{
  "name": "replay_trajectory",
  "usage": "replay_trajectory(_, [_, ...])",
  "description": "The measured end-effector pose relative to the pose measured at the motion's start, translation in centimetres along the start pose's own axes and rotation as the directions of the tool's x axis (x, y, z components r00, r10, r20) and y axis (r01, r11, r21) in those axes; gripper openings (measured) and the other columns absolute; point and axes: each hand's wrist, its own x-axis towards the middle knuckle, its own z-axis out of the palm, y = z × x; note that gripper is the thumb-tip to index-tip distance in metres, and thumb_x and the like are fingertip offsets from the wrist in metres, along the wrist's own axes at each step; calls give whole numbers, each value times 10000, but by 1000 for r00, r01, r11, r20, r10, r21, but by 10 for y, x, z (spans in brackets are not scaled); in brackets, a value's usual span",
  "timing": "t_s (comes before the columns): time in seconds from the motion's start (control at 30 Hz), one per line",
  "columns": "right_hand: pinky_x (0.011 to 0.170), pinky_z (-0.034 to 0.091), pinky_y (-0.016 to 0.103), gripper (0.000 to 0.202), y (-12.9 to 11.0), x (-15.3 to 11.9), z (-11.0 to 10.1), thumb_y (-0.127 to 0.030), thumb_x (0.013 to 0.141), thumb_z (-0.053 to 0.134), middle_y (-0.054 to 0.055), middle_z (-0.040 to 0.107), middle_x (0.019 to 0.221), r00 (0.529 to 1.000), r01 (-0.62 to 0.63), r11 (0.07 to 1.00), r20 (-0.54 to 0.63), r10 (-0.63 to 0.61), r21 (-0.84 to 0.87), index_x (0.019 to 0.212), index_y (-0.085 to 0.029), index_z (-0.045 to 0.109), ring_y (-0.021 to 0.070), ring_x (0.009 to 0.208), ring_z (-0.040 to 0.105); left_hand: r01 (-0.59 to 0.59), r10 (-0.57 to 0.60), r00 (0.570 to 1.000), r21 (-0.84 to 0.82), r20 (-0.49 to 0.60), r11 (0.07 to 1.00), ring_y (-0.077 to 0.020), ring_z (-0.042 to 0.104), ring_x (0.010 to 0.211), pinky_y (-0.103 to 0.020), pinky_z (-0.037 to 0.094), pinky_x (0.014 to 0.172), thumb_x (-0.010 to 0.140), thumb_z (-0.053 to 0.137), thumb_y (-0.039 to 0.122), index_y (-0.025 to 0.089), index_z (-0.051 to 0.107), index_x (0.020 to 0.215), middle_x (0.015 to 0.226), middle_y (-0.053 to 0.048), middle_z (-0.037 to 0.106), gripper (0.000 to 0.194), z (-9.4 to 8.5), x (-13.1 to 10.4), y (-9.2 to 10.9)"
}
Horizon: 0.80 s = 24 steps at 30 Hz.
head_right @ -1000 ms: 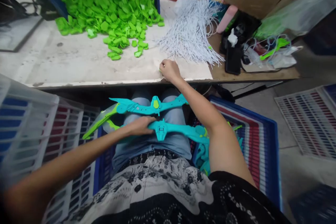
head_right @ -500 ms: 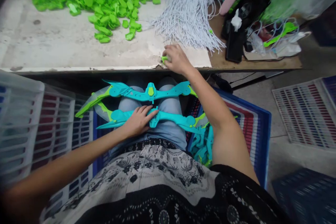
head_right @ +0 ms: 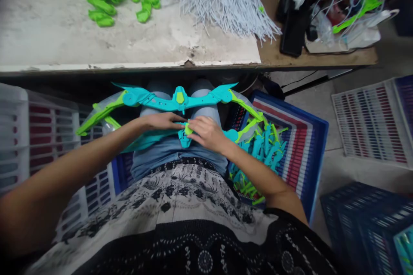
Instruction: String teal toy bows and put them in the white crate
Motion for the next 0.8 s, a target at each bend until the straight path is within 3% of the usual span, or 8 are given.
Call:
replay_trajectory(0.07, [900,505,402,277,-6,-19,12,-352,883,569,102,679,1127,987,-136,990,-82,138,39,1078,-171,648,221,1042,602,-15,23,992,64,-127,998,-257,550,1134,-328,417,982,845,473,442,104,533,1266,1265,-121,587,543,13,-3,7])
replay_trajectory(0.17, [914,515,387,271,-3,-32,20,-362,882,568,95,689,1104,912,-327,933,-206,353,150,1074,-194,658,208,1030,629,-39,178,902,337,-393,941,-286,465,1227,-412,376,1038,833,473,234,96,496,1298,1299,-167,529,486,49,-20,21])
replay_trajectory(0.23, [909,522,380,261,-2,-34,22,-385,871,575,74,699,1080,865,-409,887,-219,452,214,1054,-225,670,208,1003,646,-30,279,860,504,-427,863,-324,334,1329,-492,299,1089,800,485,141,120,455,1339,1393,-185,426,540,73,-31,27])
replay_trajectory(0.37, [879,541,381,247,-4,-32,15,-417,851,583,44,711,1033,816,-520,816,-138,562,251,1020,-268,686,217,930,670,13,287,876,614,-387,789,-341,324,1338,-535,252,1098,847,474,137,143,452,1328,1429,-199,385,482,98,-36,35])
replay_trajectory(0.47, [803,567,374,259,-11,-33,0,-425,844,586,39,710,1035,796,-544,794,-131,591,271,1030,-275,685,214,873,678,-3,189,930,508,-316,861,-287,562,1090,-417,445,915,922,436,312,136,488,1242,1198,-175,584,369,89,-35,42])
replay_trajectory(0.53, [851,554,393,251,-15,-36,-8,-411,844,593,39,698,1081,827,-492,835,-168,536,246,1040,-283,684,222,957,662,33,80,960,393,-268,919,-260,620,879,-352,473,757,921,425,432,133,510,1172,1000,-133,646,400,74,-32,43])
replay_trajectory(0.67, [961,497,430,268,-23,-44,1,-344,855,598,63,656,1194,956,-264,956,-95,277,130,1092,-248,676,234,1102,604,28,-15,992,99,-121,995,-198,556,728,-272,409,641,880,415,530,126,561,928,827,-74,608,432,39,-16,30])
replay_trajectory(0.8, [946,487,434,283,-23,-43,28,-322,893,541,82,623,1247,984,-176,984,-13,176,26,1118,-205,670,246,1147,575,34,-41,997,-93,-68,995,-151,435,645,-257,347,578,845,376,617,141,551,830,729,-26,508,507,22,0,11])
